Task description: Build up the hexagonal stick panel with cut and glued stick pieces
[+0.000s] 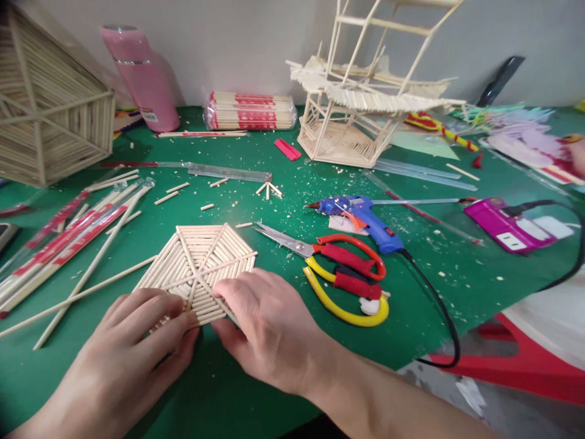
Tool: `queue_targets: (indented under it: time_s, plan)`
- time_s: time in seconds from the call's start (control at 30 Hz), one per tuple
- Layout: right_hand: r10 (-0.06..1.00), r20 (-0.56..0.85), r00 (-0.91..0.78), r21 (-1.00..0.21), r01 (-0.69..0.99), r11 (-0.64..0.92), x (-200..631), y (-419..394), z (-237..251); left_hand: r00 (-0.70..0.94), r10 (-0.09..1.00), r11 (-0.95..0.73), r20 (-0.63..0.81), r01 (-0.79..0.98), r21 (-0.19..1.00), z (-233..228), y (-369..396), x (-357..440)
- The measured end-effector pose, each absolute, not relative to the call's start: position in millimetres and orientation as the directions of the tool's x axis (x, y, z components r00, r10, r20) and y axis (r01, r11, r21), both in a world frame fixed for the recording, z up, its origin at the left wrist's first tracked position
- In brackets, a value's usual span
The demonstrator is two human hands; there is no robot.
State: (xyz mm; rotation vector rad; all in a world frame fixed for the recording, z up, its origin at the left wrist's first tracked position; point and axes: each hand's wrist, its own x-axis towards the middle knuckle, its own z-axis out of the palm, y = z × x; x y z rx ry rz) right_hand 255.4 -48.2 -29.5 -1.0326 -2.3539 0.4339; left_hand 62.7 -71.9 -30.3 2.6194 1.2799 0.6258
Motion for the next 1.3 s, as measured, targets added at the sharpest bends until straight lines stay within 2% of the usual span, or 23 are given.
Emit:
queue_targets:
  time_s: [0.1, 0.37, 0.7, 0.9, 1.3]
  plan:
    - [0.732, 0.358, -0.58, -0.452, 0.578, 0.679, 256.4, -47.4, -29.2, 0.538, 0.79, -0.612, 0.293, 0.722, 0.324, -30.4, -72.5, 63.0]
    - [0.631, 0.429, -0.646, -0.276, 0.572, 0.773, 255.5, -48.9, -22.9, 0.558, 0.784, -0.62, 0.271, 0.698, 0.359, -30.5, -72.4, 62.5]
    - [0.627, 0.471, -0.62, -0.312, 0.548, 0.776, 257.4, -48.3, -26.7, 0.558, 0.774, -0.633, 0.3, 0.705, 0.322, -28.9, -69.5, 63.9]
    - [0.638, 0.423, -0.644, -0.317, 0.554, 0.77, 256.1, -48.8, -26.3, 0.564, 0.75, -0.656, 0.346, 0.703, 0.274, -26.3, -68.5, 66.3]
    - [0.653, 0.41, -0.637, -0.336, 0.56, 0.757, 255.7, -47.7, -25.7, 0.588, 0.726, -0.685, 0.358, 0.666, 0.295, -29.4, -69.8, 63.6]
